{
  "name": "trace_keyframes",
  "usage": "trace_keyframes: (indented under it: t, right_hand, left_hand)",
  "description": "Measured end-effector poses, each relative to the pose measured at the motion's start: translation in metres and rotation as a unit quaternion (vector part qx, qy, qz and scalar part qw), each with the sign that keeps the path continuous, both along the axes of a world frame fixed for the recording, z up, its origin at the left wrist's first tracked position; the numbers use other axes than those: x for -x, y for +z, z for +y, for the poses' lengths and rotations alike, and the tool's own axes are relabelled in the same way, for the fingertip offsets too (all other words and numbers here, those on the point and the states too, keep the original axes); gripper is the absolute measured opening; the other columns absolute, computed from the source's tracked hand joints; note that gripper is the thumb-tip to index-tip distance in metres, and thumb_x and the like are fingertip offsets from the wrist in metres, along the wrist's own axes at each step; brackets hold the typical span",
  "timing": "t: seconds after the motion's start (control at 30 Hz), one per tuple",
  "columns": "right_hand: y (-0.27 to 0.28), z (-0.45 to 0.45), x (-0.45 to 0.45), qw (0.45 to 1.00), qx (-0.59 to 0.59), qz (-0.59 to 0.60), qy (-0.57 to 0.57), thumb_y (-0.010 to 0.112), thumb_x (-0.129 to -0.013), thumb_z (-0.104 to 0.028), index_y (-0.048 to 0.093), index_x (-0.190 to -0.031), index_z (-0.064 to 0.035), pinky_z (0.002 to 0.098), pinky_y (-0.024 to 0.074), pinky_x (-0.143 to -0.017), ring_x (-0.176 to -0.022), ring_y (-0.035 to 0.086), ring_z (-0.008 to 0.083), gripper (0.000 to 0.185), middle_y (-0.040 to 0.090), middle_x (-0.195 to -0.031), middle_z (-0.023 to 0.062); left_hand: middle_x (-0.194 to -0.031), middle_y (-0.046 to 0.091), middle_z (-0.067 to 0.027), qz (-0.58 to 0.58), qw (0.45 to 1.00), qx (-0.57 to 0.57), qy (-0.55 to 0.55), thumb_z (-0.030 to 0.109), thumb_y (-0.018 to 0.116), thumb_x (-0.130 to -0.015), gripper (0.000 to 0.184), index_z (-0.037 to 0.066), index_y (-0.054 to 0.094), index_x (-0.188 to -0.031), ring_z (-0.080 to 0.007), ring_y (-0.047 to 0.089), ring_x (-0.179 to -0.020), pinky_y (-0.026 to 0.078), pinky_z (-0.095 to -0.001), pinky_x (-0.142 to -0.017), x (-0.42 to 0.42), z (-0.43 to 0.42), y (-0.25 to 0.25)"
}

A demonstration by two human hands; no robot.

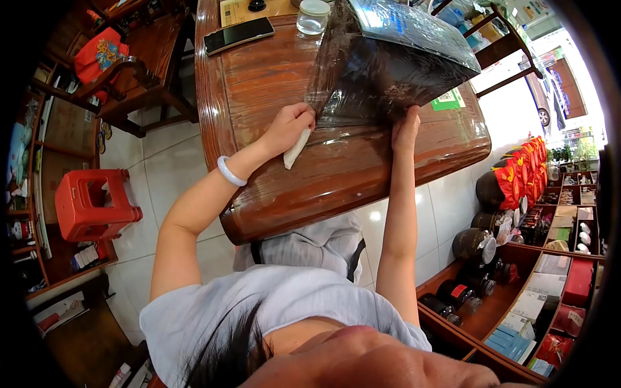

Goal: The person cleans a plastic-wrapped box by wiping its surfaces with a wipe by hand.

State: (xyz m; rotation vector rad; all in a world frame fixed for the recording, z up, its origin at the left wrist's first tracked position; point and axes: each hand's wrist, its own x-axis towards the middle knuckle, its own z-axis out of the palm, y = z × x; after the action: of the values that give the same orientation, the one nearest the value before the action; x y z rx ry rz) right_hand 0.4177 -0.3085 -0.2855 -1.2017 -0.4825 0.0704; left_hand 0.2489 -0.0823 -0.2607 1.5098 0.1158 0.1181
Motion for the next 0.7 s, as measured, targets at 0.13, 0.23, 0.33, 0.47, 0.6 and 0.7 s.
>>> trace_keyframes:
  t: [0.13, 0.23, 0.33, 0.47, 0.6, 0.7]
  right_hand:
    - [-0.0020, -0.0010, -0.0022, 1.000, -0.004, 0.003, 0.000, 0.050, -0.083, -0.057, 0.037, -0.126, 0.0060, 0.0390, 0.0351, -0.099, -0.116, 0.043, 0.0249, 0.077, 0.044, -0.127, 0.0133]
    - [-0.0028, -0.0012, -0.0024, 1.000, -0.004, 0.000, 0.001, 0.050, -0.084, -0.056, 0.037, -0.126, 0.0060, 0.0390, 0.0350, -0.099, -0.116, 0.043, 0.0249, 0.076, 0.044, -0.127, 0.0132]
    - [-0.0004, -0.0010, -0.0009, 1.000, -0.002, -0.001, 0.001, 0.049, -0.084, -0.055, 0.036, -0.126, 0.0058, 0.0385, 0.0344, -0.100, -0.116, 0.043, 0.0246, 0.075, 0.044, -0.128, 0.0130]
    - [0.0010, -0.0010, 0.0008, 1.000, 0.001, -0.007, 0.000, 0.048, -0.085, -0.054, 0.037, -0.127, 0.0055, 0.0377, 0.0333, -0.101, -0.117, 0.042, 0.0240, 0.073, 0.043, -0.129, 0.0125]
    - [0.0009, 0.0021, 0.0030, 1.000, -0.019, -0.013, -0.021, 0.047, -0.089, -0.050, 0.048, -0.117, 0.0073, 0.0319, 0.0341, -0.096, -0.109, 0.046, 0.0193, 0.064, 0.051, -0.119, 0.0108]
    - [0.0011, 0.0018, 0.0038, 0.999, -0.024, -0.002, -0.029, 0.047, -0.088, -0.051, 0.048, -0.117, 0.0072, 0.0319, 0.0333, -0.097, -0.110, 0.046, 0.0190, 0.065, 0.050, -0.120, 0.0105]
  left_hand:
    - [-0.068, 0.053, -0.0025, -0.003, 1.000, -0.015, -0.024, 0.017, 0.047, -0.083, 0.020, 0.002, 0.053, -0.071, -0.0101, 0.047, -0.066, 0.039, -0.0251, -0.061, -0.0026, 0.0040, -0.0031]
    - [-0.068, 0.054, -0.0027, -0.004, 0.999, -0.030, -0.039, 0.016, 0.048, -0.081, 0.019, 0.001, 0.053, -0.071, -0.0106, 0.047, -0.067, 0.039, -0.0250, -0.062, -0.0020, 0.0058, -0.0017]
    - [-0.068, 0.054, -0.0028, -0.014, 0.998, -0.042, -0.041, 0.016, 0.048, -0.081, 0.019, 0.001, 0.053, -0.071, -0.0108, 0.047, -0.067, 0.040, -0.0250, -0.063, -0.0015, 0.0060, -0.0004]
    - [-0.069, 0.055, -0.0034, -0.015, 0.998, -0.040, -0.044, 0.016, 0.049, -0.081, 0.018, 0.001, 0.053, -0.071, -0.0109, 0.048, -0.068, 0.040, -0.0250, -0.064, -0.0011, 0.0061, -0.0010]
    - [-0.068, 0.053, -0.0018, -0.023, 0.995, -0.087, -0.035, 0.019, 0.054, -0.083, 0.020, 0.003, 0.053, -0.073, -0.0088, 0.047, -0.066, 0.039, -0.0241, -0.060, -0.0007, 0.0057, -0.0005]
    - [-0.067, 0.052, 0.0010, -0.009, 0.992, -0.122, -0.027, 0.023, 0.057, -0.086, 0.022, 0.004, 0.053, -0.075, -0.0064, 0.045, -0.064, 0.038, -0.0221, -0.058, 0.0005, 0.0040, 0.0027]
